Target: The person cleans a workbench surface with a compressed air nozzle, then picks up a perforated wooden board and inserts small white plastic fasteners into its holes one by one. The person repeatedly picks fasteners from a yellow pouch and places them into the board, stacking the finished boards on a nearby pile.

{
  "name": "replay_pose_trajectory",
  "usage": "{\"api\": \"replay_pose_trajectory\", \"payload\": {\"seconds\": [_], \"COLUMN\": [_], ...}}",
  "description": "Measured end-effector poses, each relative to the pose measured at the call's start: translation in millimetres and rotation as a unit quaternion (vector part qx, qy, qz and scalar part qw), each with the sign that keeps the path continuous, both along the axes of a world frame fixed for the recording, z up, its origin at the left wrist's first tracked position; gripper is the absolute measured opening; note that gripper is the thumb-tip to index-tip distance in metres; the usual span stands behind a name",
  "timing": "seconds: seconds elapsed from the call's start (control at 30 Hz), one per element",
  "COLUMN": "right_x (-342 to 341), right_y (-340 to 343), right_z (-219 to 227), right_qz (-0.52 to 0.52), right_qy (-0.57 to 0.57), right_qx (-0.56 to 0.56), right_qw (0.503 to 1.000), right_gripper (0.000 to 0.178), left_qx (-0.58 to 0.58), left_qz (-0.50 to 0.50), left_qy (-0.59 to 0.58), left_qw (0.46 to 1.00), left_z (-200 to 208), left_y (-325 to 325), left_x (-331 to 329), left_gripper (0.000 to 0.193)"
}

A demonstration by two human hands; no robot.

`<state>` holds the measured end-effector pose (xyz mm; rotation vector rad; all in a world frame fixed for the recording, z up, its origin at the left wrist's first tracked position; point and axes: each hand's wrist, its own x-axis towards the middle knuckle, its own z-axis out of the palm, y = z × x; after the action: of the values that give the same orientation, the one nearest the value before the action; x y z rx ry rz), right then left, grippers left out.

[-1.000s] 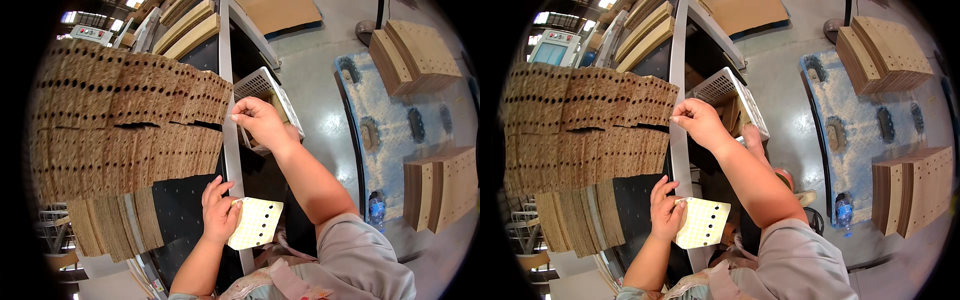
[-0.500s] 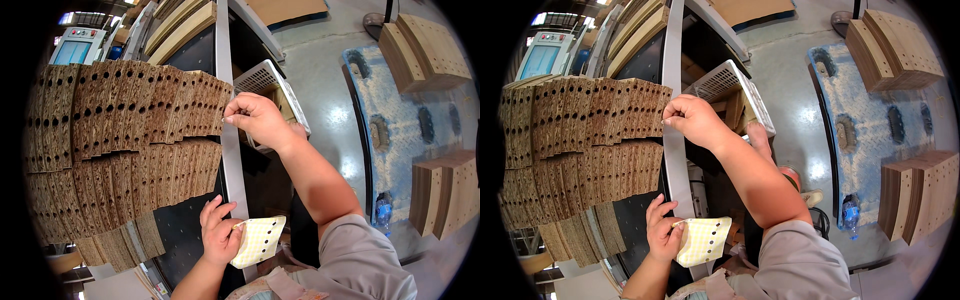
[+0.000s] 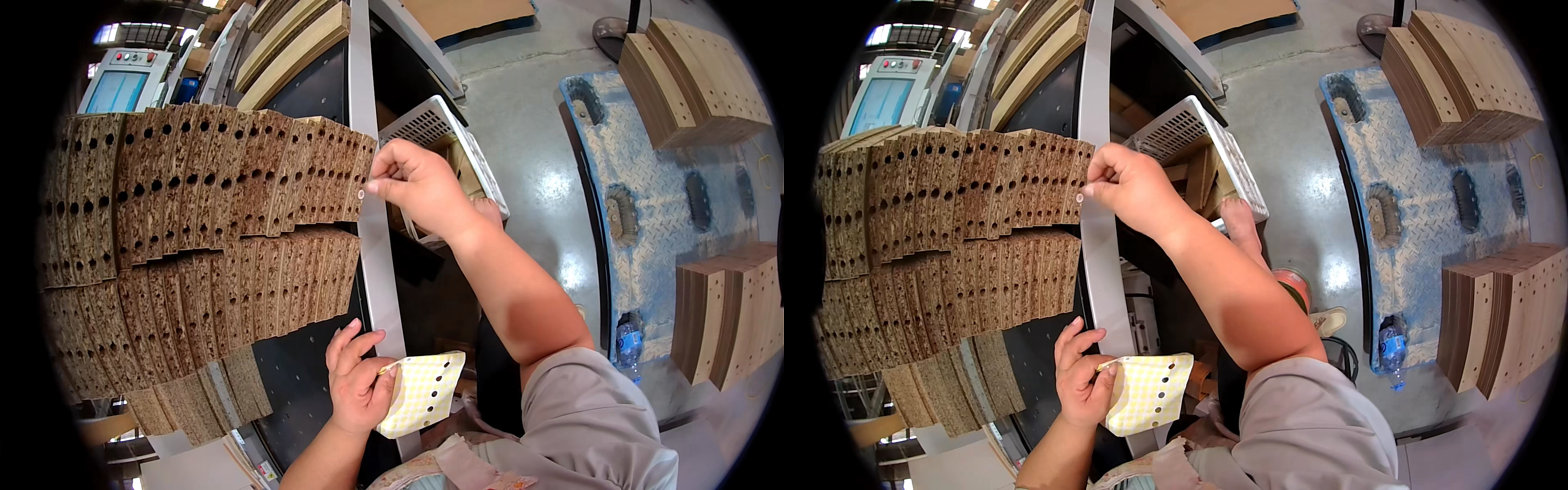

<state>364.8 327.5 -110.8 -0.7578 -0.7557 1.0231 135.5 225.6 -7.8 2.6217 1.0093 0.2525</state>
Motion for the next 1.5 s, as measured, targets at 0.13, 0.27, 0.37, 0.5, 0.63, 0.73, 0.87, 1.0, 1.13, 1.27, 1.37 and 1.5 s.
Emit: {"api": "replay_pose_trajectory", "payload": {"seconds": [0.13,0.27,0.37,0.5,0.63,0.73,0.87,1.0,1.13,1.27,1.37,1.5], "right_x": [3.1,-7.9,-11.7,-11.0,-10.6,-10.7,-11.4,-9.7,-9.2,-8.6,-13.0,-15.5], "right_y": [-3.5,-5.7,-4.5,-7.2,-7.2,-7.0,-6.7,-10.3,-4.8,-6.5,-3.8,0.9], "right_z": [-2.4,4.6,4.0,9.3,14.8,17.9,21.9,25.2,17.5,15.6,19.7,19.2], "right_qz": [0.014,0.017,-0.007,-0.031,-0.059,-0.141,-0.213,-0.200,-0.146,-0.037,-0.053,-0.103], "right_qy": [0.087,0.111,0.057,0.017,-0.027,-0.130,-0.228,-0.191,-0.032,0.106,0.086,-0.011], "right_qx": [0.016,0.094,0.075,0.075,0.086,0.107,0.133,0.092,0.096,0.139,0.150,0.174], "right_qw": [0.996,0.989,0.996,0.997,0.994,0.976,0.941,0.956,0.984,0.984,0.984,0.979], "right_gripper": [0.016,0.012,0.011,0.011,0.012,0.013,0.017,0.020,0.020,0.020,0.019,0.019], "left_qx": [-0.002,0.003,0.004,0.004,0.010,0.015,0.013,0.010,0.012,0.014,0.012,0.009], "left_qz": [0.001,-0.001,-0.002,-0.003,-0.004,-0.016,-0.016,-0.011,-0.013,-0.016,-0.017,-0.017], "left_qy": [0.002,0.005,0.005,0.005,0.007,0.009,0.014,0.012,0.016,0.016,0.014,0.015], "left_qw": [1.000,1.000,1.000,1.000,1.000,1.000,1.000,1.000,1.000,1.000,1.000,1.000], "left_z": [0.3,0.3,0.0,-0.4,-0.4,3.3,3.9,3.4,4.6,3.7,3.8,5.0], "left_y": [-0.3,0.5,0.7,1.2,0.5,0.3,1.1,0.8,0.5,1.1,1.3,1.6], "left_x": [-1.2,-1.9,-2.0,-1.7,-2.7,2.2,1.5,1.5,2.2,0.7,1.6,2.8], "left_gripper": [0.007,0.007,0.007,0.007,0.007,0.004,0.005,0.006,0.006,0.006,0.006,0.006]}}
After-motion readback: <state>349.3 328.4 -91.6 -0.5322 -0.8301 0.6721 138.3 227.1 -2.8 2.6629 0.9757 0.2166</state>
